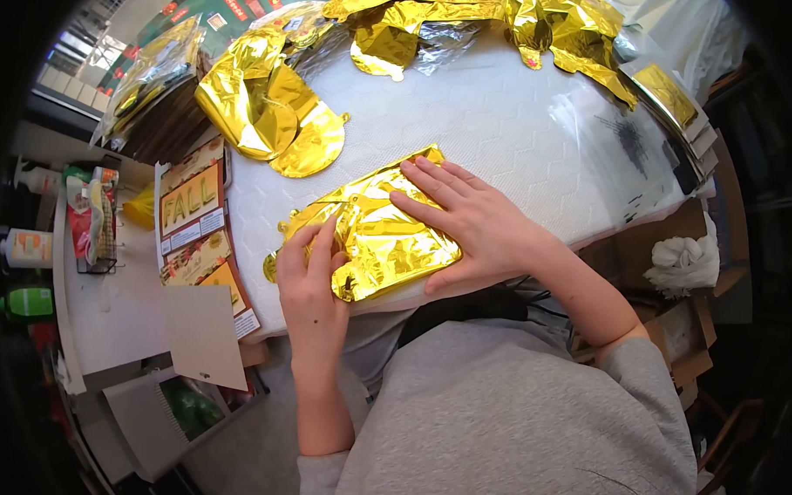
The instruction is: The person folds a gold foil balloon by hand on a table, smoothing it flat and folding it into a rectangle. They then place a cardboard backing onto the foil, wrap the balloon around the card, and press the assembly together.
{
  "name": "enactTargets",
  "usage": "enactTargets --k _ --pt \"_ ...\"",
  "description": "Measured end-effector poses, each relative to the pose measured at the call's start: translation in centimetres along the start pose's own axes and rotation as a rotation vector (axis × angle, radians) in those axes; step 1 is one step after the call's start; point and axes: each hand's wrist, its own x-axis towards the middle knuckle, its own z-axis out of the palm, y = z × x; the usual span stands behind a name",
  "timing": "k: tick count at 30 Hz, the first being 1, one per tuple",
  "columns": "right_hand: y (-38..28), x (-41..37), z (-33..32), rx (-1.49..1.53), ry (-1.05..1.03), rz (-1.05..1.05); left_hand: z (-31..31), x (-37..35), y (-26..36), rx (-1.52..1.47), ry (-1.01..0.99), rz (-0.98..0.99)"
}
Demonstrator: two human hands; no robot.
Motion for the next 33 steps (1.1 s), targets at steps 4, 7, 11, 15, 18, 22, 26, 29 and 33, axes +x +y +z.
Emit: enactTargets --k 4,7,11,15,18,22,26,29,33 --pt "0.2 -0.1 0.3 -0.011 0.020 -0.021 1.1 1.8 -0.4 0.011 -0.031 0.169" --pt "0.2 -0.1 0.4 -0.016 0.012 -0.003 1.5 2.1 -1.3 -0.066 -0.098 0.110" --pt "0.2 0.0 0.9 -0.014 0.050 0.041 1.1 2.3 -1.6 -0.117 -0.119 0.097" --pt "0.3 0.2 1.4 -0.066 0.055 0.053 1.6 2.2 -1.9 -0.135 -0.095 0.098" --pt "0.2 0.1 1.4 -0.083 0.058 0.054 1.5 2.1 -2.0 -0.132 -0.069 0.123" --pt "0.2 0.1 1.5 -0.087 0.060 0.048 0.0 1.8 -1.8 -0.160 0.023 0.063" --pt "0.1 0.1 1.3 -0.078 0.050 0.058 -1.7 -0.1 1.9 -0.133 0.164 0.217" --pt "0.0 0.1 1.3 -0.082 0.053 0.060 -0.4 -0.5 3.0 -0.138 0.061 0.372" --pt "0.0 0.1 1.0 -0.073 0.042 0.061 0.6 -0.5 1.3 0.004 0.023 0.503"
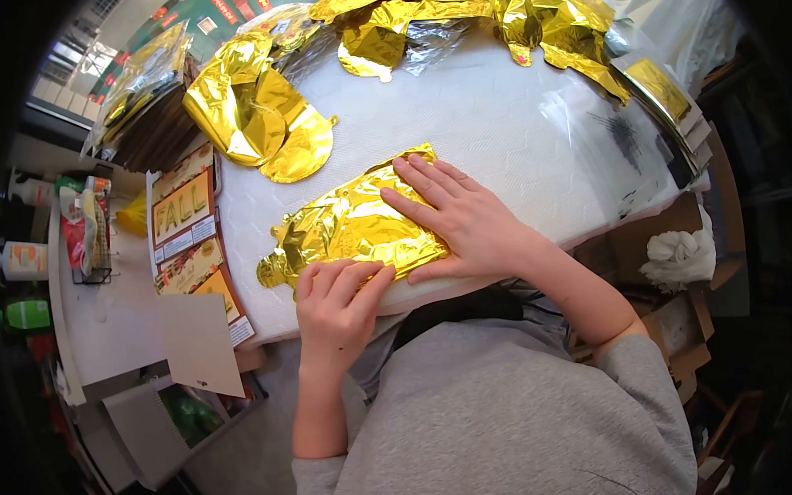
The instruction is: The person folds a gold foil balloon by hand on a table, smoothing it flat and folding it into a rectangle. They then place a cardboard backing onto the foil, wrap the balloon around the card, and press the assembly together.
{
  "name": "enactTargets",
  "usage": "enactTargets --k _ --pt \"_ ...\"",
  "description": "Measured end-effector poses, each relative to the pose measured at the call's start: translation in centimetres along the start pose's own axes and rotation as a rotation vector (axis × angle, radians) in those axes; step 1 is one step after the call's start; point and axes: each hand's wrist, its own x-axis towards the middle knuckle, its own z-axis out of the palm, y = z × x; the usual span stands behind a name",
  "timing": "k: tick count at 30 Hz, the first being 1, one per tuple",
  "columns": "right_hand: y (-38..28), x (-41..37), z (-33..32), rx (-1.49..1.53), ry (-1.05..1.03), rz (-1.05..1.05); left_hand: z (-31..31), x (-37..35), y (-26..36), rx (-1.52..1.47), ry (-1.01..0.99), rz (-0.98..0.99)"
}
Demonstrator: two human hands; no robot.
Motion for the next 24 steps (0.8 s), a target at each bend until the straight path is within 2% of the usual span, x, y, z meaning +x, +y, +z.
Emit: enactTargets --k 7,14,17,19,24 --pt "0.2 0.0 -0.1 0.019 -0.003 -0.019 0.8 -1.3 -1.3 0.070 0.092 0.169" --pt "0.4 -0.1 0.2 0.004 -0.011 -0.018 0.2 -1.5 -2.1 0.161 0.076 0.090" --pt "1.0 0.1 0.8 0.101 0.044 0.009 0.2 -1.7 -2.7 0.149 0.053 0.140" --pt "1.0 0.4 0.5 0.252 0.126 0.045 1.0 -2.1 -3.1 0.065 0.049 0.089" --pt "2.0 2.4 0.3 0.306 0.279 0.064 1.0 -2.0 -2.9 -0.062 0.040 -0.029"
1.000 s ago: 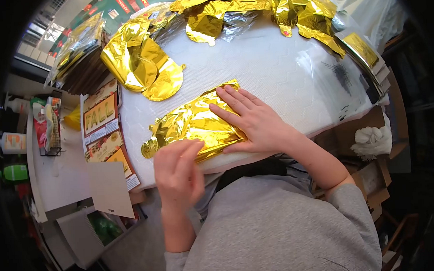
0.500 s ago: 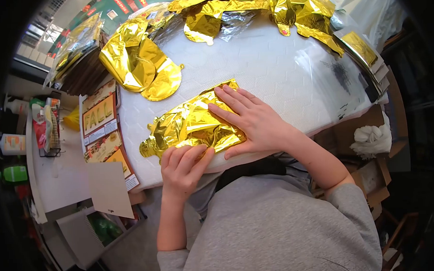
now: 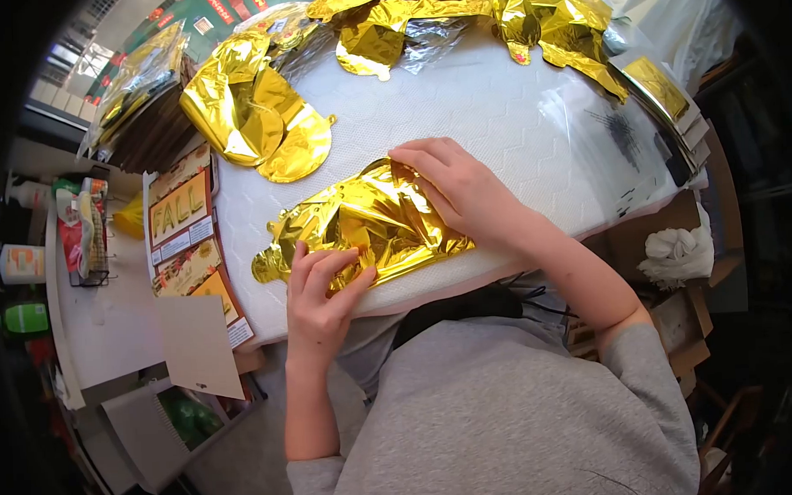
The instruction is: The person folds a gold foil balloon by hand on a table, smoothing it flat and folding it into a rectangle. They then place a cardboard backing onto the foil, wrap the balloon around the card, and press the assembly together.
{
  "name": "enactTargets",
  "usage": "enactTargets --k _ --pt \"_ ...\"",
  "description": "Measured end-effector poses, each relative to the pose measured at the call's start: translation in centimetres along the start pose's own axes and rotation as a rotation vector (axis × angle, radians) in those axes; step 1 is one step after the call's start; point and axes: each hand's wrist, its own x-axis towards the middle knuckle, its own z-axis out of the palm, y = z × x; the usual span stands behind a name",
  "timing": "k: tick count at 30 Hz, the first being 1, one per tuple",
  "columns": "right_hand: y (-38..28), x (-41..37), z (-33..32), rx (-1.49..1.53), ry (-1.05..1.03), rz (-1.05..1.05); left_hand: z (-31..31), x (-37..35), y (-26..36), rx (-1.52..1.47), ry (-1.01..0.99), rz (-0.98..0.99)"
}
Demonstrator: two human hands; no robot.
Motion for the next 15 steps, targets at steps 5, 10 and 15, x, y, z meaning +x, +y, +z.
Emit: enactTargets --k 5,10,15 --pt "3.4 3.0 -0.6 0.039 0.017 0.010 0.0 0.0 -0.1 -0.001 -0.015 -0.019" --pt "4.7 6.2 -3.2 0.229 -0.338 0.198 0.0 0.0 0.0 0.011 -0.009 -0.032" --pt "5.7 7.8 -4.0 0.553 -0.575 0.217 0.1 0.0 0.1 0.025 0.000 -0.036"
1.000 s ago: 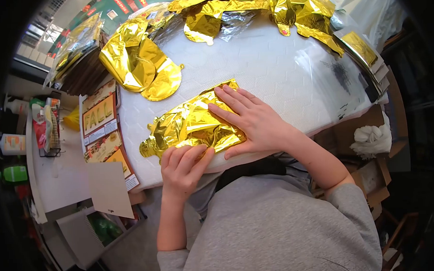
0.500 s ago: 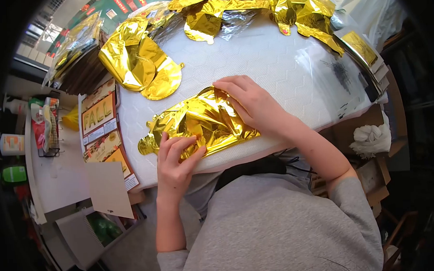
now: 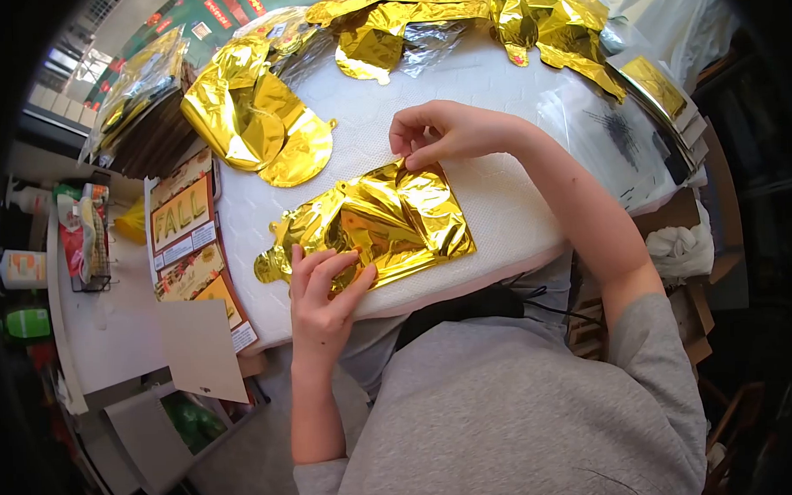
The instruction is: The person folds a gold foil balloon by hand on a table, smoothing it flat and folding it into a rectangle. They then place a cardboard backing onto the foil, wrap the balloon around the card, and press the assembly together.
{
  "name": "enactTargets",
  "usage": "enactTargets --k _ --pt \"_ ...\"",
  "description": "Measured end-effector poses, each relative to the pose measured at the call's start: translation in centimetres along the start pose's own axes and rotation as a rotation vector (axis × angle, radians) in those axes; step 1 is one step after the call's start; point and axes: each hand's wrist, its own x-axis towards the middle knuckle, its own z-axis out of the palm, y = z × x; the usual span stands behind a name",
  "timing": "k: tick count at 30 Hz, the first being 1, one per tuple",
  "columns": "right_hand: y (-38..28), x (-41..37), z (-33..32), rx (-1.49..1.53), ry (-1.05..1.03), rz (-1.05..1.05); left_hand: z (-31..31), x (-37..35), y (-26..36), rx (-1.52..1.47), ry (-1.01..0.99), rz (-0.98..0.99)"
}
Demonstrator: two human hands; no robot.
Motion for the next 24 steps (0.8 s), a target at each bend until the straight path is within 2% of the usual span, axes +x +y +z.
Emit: enactTargets --k 6,16,18,19,21,23,24 --pt "-0.2 0.5 -0.3 0.040 -0.124 0.053 0.2 0.0 0.1 0.016 0.013 0.001" --pt "0.2 0.5 1.0 -0.061 -0.053 0.016 0.3 -0.1 0.2 0.012 0.023 -0.022" --pt "0.1 0.0 2.2 -0.164 0.108 0.010 0.3 -0.1 0.2 -0.003 0.012 -0.036" --pt "0.3 -0.1 2.9 -0.162 0.108 0.010 0.4 -0.1 0.2 -0.034 0.019 -0.077" --pt "1.0 -0.3 4.4 -0.463 0.320 -0.122 0.4 0.1 0.1 -0.064 0.027 -0.118" --pt "1.3 -0.4 5.7 -0.458 0.358 -0.106 0.1 0.4 0.1 -0.116 0.020 -0.142" --pt "1.4 -0.4 6.2 -0.564 0.419 -0.143 0.0 0.4 0.1 -0.116 0.018 -0.141"
